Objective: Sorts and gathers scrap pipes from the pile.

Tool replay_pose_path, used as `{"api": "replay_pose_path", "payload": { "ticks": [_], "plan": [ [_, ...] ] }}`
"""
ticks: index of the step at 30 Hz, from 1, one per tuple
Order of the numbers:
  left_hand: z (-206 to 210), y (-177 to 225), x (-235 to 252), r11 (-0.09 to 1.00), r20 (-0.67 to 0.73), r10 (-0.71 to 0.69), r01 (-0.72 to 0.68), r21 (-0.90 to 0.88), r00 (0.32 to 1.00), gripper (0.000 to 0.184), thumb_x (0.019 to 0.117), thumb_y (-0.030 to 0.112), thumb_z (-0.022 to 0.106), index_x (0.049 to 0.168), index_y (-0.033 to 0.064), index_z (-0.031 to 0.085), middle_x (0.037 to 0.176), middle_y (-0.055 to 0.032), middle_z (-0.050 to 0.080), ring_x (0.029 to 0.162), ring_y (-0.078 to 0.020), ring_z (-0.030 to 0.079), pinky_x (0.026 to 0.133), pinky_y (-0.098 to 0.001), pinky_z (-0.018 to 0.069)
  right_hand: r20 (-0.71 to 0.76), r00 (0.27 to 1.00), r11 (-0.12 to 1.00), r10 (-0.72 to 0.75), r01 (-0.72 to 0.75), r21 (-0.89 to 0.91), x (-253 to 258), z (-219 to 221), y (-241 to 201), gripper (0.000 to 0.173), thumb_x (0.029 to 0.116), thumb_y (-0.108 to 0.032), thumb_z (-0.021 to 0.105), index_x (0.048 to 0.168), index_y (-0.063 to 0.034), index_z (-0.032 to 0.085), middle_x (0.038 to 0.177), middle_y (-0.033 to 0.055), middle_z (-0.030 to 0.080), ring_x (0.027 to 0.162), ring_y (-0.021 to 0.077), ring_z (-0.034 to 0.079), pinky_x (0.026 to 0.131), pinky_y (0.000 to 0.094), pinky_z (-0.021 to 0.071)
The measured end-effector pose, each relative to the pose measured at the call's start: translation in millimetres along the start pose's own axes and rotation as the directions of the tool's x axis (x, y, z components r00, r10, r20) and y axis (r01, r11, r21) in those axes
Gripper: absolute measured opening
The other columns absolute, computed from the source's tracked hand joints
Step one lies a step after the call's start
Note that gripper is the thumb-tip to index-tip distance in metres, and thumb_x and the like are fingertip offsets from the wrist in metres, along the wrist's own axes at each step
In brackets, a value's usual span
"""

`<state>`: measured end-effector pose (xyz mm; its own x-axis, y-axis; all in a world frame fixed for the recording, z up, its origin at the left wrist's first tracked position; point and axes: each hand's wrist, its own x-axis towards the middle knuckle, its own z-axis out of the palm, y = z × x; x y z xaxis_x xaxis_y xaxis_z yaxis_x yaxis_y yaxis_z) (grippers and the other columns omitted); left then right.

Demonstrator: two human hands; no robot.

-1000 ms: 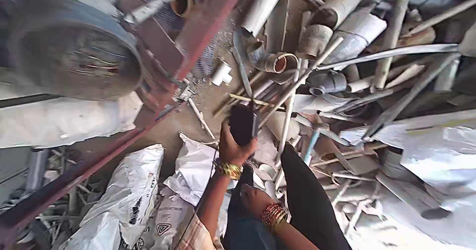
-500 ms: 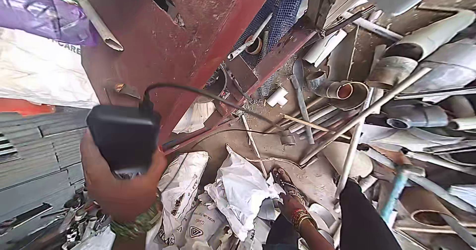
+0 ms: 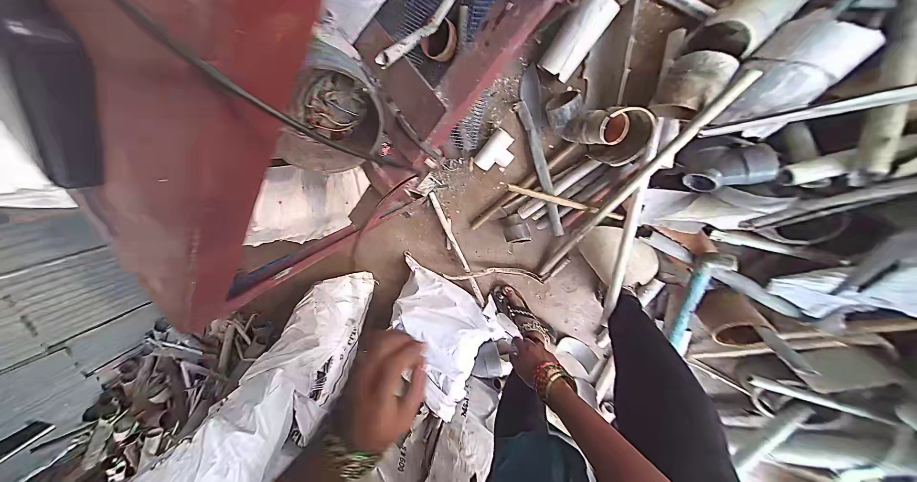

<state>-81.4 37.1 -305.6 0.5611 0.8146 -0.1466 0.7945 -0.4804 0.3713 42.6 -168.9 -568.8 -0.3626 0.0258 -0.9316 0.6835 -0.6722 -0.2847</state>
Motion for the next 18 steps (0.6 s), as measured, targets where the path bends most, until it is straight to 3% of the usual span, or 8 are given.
{"api": "replay_pose_path", "payload": {
  "ticks": [2,3,4,6,8,14,16,18],
  "plan": [
    [69.9,7.0,-32.4,0.983,0.329,-0.059,0.112,-0.142,0.942,0.020,0.0906,0.016,0.063,0.104,0.0058,0.074,0.104,-0.0128,0.074,0.101,-0.0263,0.070,0.092,-0.0413,0.0527,0.013,1.000,1.000,0.004,-0.005,0.026,-7.1,-3.4,-1.1,0.047,0.1053,-0.030,0.054,0.144,-0.0029,0.056,0.143,0.0266,0.058,0.133,0.0454,0.055,0.105,0.0638,0.0452],
    [99.7,5.9,-36.5,0.951,0.525,-0.127,0.253,-0.176,0.841,0.025,0.0911,0.013,0.065,0.110,0.0003,0.074,0.113,-0.0185,0.073,0.108,-0.0339,0.069,0.097,-0.0502,0.0518,0.016,1.000,0.999,0.001,-0.001,0.034,-8.7,-5.1,-2.1,0.048,0.1057,-0.030,0.054,0.144,-0.0024,0.055,0.143,0.0268,0.057,0.133,0.0456,0.055,0.105,0.0638,0.0449],
    [129.0,2.4,-33.8,0.898,0.701,-0.198,0.414,-0.150,0.685,0.030,0.0950,0.013,0.064,0.120,-0.0039,0.070,0.125,-0.0230,0.068,0.118,-0.0380,0.065,0.104,-0.0534,0.0477,0.023,1.000,0.999,-0.002,0.001,0.038,-10.1,-6.0,-2.6,0.048,0.1062,-0.030,0.053,0.146,-0.0024,0.054,0.144,0.0267,0.056,0.134,0.0455,0.054,0.106,0.0637,0.0447],
    [188.9,-6.3,-13.5,0.816,0.874,-0.277,0.578,-0.005,0.399,0.040,0.1014,0.016,0.060,0.136,-0.0046,0.059,0.142,-0.0250,0.057,0.132,-0.0381,0.055,0.114,-0.0505,0.0412,0.040,0.999,0.999,0.000,-0.002,0.048,-13.8,-9.1,-1.6,0.049,0.1067,-0.031,0.052,0.147,-0.0030,0.052,0.145,0.0262,0.056,0.134,0.0448,0.054,0.106,0.0631,0.0450],
    [245.4,-14.3,8.9,0.793,0.886,-0.333,0.605,0.078,0.322,0.043,0.1040,0.017,0.057,0.141,-0.0045,0.054,0.146,-0.0252,0.054,0.137,-0.0371,0.052,0.116,-0.0484,0.0393,0.067,0.998,0.998,0.007,-0.011,0.064,-16.7,-10.8,0.9,0.049,0.1071,-0.031,0.052,0.149,-0.0041,0.051,0.146,0.0257,0.055,0.134,0.0445,0.054,0.106,0.0624,0.0448],
    [390.2,-46.4,63.4,0.658,0.817,-0.485,0.746,0.106,0.311,0.044,0.1061,0.023,0.054,0.142,-0.0033,0.054,0.143,-0.0263,0.056,0.135,-0.0399,0.054,0.114,-0.0564,0.0412,0.179,0.983,0.998,0.042,-0.048,0.033,-12.0,-2.3,20.8,0.047,0.1083,-0.030,0.047,0.149,-0.0066,0.050,0.148,0.0204,0.054,0.136,0.0394,0.054,0.107,0.0588,0.0455],
    [418.8,-49.3,78.3,0.514,0.785,-0.580,0.846,0.144,0.219,0.046,0.1078,0.030,0.050,0.139,-0.0030,0.056,0.139,-0.0268,0.059,0.133,-0.0400,0.056,0.111,-0.0576,0.0432,0.220,0.974,0.998,0.050,-0.059,0.035,-12.2,-0.3,30.7,0.047,0.1086,-0.030,0.047,0.149,-0.0069,0.050,0.148,0.0201,0.054,0.137,0.0385,0.053,0.109,0.0572,0.0445],
    [422.4,-40.2,100.7,0.215,0.774,-0.633,0.963,0.164,0.010,0.056,0.1120,0.038,0.038,0.141,-0.0068,0.052,0.145,-0.0285,0.053,0.136,-0.0390,0.051,0.111,-0.0563,0.0404,0.255,0.964,0.995,0.070,-0.084,0.044,-12.7,-1.1,39.1,0.047,0.1089,-0.029,0.047,0.150,-0.0067,0.050,0.149,0.0202,0.054,0.138,0.0379,0.052,0.111,0.0564,0.0434]
  ]
}}
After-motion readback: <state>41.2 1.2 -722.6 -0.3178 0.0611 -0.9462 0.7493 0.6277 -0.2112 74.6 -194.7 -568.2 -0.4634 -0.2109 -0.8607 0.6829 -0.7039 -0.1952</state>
